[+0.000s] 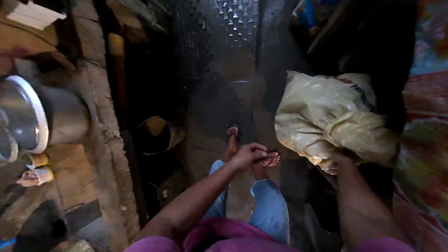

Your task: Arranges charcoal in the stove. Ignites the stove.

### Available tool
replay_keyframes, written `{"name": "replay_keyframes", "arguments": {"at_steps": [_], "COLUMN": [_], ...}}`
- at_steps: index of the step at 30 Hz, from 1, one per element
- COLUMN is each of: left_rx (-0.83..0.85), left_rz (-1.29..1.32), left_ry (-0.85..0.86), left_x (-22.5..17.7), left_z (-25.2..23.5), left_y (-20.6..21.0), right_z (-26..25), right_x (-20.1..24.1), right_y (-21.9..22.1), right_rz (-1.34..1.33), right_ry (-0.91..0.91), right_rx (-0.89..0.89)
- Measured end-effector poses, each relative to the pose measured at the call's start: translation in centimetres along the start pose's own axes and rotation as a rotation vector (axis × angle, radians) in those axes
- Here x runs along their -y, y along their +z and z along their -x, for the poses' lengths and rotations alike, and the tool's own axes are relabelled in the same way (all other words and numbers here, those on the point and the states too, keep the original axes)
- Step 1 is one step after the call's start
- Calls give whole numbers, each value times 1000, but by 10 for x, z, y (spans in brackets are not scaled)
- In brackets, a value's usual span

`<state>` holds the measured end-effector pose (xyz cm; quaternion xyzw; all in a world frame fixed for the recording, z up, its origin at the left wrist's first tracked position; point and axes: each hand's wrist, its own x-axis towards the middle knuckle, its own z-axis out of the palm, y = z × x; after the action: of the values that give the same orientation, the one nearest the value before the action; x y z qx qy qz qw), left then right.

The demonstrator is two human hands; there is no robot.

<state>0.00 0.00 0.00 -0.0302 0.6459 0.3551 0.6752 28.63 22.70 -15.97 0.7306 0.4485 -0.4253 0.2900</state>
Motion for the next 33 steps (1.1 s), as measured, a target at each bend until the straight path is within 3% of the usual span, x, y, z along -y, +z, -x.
{"name": "replay_keyframes", "arguments": {"at_steps": [2,5,8,10,13,18,23,27,33], "left_rx": [-155,-312,-336,-286,-178,-3,-102,-192,-341], "left_rz": [96,240,337,440,592,675,627,584,719], "left_ry": [-50,-60,23,104,244,565,765,836,871], "left_x": [1,-13,-29,-41,-64,-90,-121,-127,-123], "left_z": [20,58,99,130,187,274,332,350,357], "left_y": [-49,-97,-136,-161,-200,-268,-315,-342,-378], "right_z": [20,78,143,201,290,436,562,621,667], "right_x": [-8,-14,-18,-2,47,169,280,340,419], "right_y": [-1,-3,6,17,38,60,89,117,149], "right_rz": [22,89,159,24,-224,-295,-371,-345,-202], "right_ry": [-8,-212,-337,-316,-390,-893,-1184,-1213,-1261], "right_rx": [-34,-108,-58,63,240,424,720,895,964]}}
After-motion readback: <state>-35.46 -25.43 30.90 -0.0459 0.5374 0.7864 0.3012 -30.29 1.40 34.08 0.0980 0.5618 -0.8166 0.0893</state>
